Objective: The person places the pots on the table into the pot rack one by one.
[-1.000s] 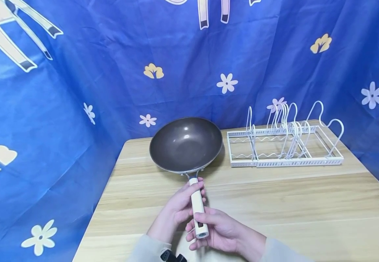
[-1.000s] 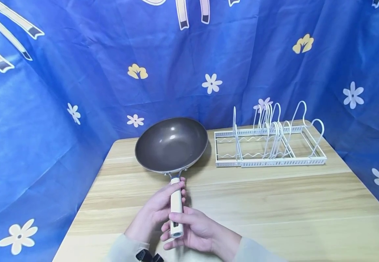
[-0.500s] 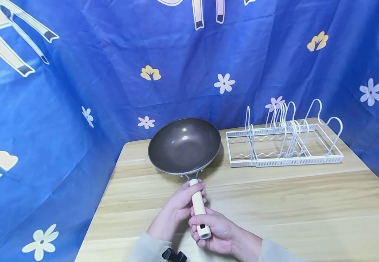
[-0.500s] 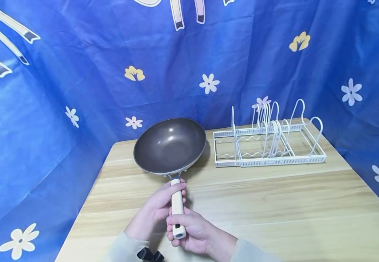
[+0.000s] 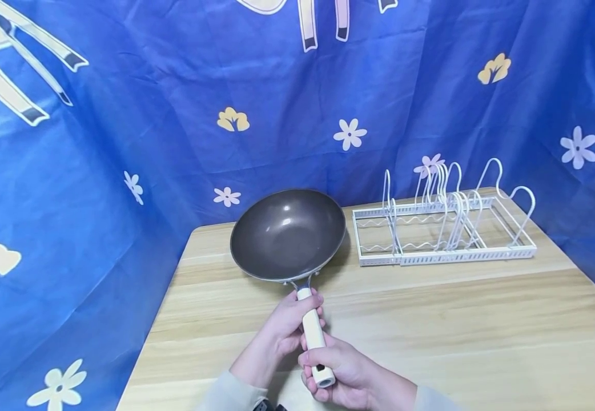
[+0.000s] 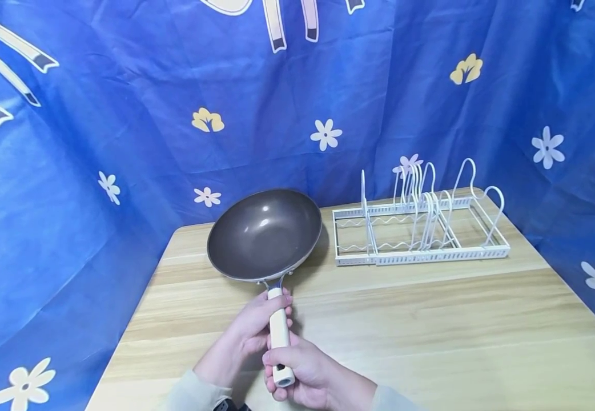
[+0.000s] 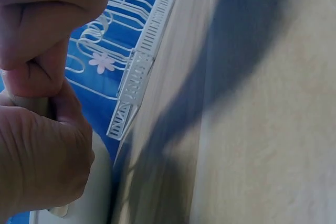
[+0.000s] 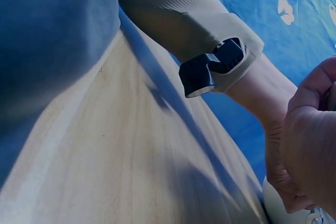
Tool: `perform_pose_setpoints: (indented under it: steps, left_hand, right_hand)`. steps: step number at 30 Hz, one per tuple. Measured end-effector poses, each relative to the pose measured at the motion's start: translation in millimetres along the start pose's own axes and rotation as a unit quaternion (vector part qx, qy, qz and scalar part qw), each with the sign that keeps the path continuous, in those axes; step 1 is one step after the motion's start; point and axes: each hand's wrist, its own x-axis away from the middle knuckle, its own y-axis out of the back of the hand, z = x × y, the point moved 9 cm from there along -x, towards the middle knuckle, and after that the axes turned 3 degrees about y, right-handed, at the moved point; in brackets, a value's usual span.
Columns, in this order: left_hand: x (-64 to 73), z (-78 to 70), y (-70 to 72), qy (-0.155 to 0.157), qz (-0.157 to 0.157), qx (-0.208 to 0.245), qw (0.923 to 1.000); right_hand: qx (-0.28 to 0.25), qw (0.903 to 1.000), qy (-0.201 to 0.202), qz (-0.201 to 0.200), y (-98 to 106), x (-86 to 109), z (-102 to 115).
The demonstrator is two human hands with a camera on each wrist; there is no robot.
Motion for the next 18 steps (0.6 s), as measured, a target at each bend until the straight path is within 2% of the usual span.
perform_pose_setpoints:
  steps: [7,11,18]
  left_hand:
    - [2.7,-0.9,-7.0,-0.002,0.01,-0.015,0.9998]
    - [6.1,-4.3,-14.7,-0.002,0.029,-0.037,0.9989]
    - [11.7,-23.6,-30.4,-0.026,0.05,-0.06,0.9966]
  right_hand:
    - [0.022,0.9997,0.004,-0.01,-1.1,7.4,1.8]
    - [0.026,0.9995,0.015,0.001,-5.3,12.2,5.8]
    - [0.055,0.9974,0.043,0.015,-14.4,20.2,21.4]
